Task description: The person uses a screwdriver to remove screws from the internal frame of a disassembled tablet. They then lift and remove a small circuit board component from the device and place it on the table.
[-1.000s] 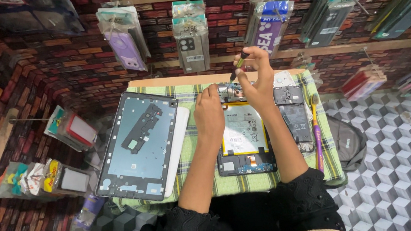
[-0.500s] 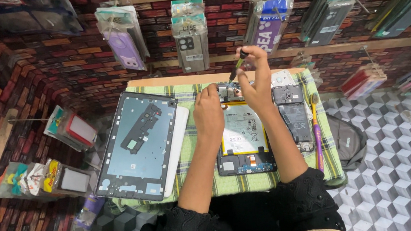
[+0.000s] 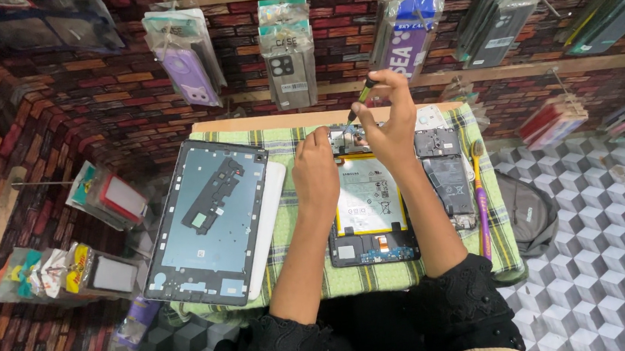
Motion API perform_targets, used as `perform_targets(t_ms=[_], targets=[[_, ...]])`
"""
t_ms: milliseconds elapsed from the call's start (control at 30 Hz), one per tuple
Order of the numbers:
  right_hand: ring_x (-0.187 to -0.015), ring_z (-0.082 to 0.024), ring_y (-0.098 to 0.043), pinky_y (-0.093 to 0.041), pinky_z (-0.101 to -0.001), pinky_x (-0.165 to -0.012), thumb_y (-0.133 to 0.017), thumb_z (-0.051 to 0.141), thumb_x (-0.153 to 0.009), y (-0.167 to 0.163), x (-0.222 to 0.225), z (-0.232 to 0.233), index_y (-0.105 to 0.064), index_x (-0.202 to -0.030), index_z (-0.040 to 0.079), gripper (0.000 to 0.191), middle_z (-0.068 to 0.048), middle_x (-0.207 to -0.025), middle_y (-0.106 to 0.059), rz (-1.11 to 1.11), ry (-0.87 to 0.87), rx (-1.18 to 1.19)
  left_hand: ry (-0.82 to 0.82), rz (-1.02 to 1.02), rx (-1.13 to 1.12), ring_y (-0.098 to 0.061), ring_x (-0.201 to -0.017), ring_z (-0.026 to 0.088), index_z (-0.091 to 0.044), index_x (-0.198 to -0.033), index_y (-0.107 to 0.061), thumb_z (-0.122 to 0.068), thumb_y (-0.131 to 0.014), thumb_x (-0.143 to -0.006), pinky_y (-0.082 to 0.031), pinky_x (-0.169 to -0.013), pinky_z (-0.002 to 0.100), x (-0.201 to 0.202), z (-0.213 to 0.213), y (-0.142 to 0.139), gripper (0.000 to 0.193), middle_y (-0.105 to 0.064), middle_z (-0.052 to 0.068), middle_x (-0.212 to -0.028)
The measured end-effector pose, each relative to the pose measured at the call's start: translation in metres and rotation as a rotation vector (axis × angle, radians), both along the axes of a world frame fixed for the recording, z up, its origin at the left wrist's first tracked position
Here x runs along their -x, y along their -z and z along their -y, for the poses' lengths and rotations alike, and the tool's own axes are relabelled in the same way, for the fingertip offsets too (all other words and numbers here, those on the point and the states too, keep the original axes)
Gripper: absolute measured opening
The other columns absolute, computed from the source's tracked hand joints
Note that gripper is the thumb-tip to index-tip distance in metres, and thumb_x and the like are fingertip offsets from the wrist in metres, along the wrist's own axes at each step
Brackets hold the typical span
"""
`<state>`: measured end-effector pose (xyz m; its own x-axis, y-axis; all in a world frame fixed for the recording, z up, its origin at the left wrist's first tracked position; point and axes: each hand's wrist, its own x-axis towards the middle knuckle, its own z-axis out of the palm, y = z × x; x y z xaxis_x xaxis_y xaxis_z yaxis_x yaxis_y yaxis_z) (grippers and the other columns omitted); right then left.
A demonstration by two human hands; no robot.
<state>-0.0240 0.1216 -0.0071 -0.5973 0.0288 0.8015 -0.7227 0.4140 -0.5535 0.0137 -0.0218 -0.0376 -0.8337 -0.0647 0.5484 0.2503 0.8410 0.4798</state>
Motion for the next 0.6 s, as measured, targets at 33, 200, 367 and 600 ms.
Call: perform_targets(t_ms=[33,200,367,600], targets=[[-0.115,-0.02,-0.071,-0.056,-0.0356,-0.098,-0.07,-0.009,-0.094,0.0,-0.0006,0.0001,-0.046,-0.139,0.006,0.053,-0.009,-0.131,-0.068,0.017,-0.027,0.027,-0.004,0.001,0.009,-0.068,-0.107,0.033,-0.001,-0.115,-0.064,0.008,-0.069,-0.081,-0.06,-0.084,0.041,0.0,0.0,-0.0004,0.036,-0.072,0.016,-0.11],[-0.114,-0.025,-0.067,-0.055,-0.0353,-0.093,-0.073,-0.007,-0.092,-0.0008,0.0,0.0016,-0.047,-0.137,0.005,0.053,-0.013,-0.131,-0.058,-0.008,-0.064,0.042,-0.01,-0.027,0.0,-0.069,-0.107,0.033,-0.002,-0.115,-0.064,0.007,-0.069,-0.083,-0.06,-0.083,0.041,-0.0009,0.0002,-0.0035,0.034,-0.072,0.015,-0.11],[-0.112,-0.022,-0.072,-0.054,-0.0355,-0.095,-0.071,-0.006,-0.095,-0.0013,-0.0021,0.0019,-0.048,-0.139,0.007,0.051,-0.009,-0.121,-0.065,0.038,-0.034,0.034,-0.01,0.009,0.009,-0.069,-0.107,0.032,-0.002,-0.115,-0.064,0.007,-0.073,-0.075,-0.06,-0.083,0.04,-0.002,-0.0002,-0.0034,0.041,-0.072,0.015,-0.11],[-0.113,-0.024,-0.07,-0.056,-0.0382,-0.097,-0.079,-0.004,-0.092,-0.0049,-0.0015,0.0045,-0.046,-0.14,0.008,0.059,-0.013,-0.127,-0.066,-0.045,-0.019,-0.064,-0.024,-0.013,0.081,-0.068,-0.11,0.029,-0.005,-0.118,-0.069,0.003,-0.069,-0.083,-0.061,-0.084,0.039,0.0026,-0.0007,-0.0021,0.036,-0.07,0.011,-0.123]])
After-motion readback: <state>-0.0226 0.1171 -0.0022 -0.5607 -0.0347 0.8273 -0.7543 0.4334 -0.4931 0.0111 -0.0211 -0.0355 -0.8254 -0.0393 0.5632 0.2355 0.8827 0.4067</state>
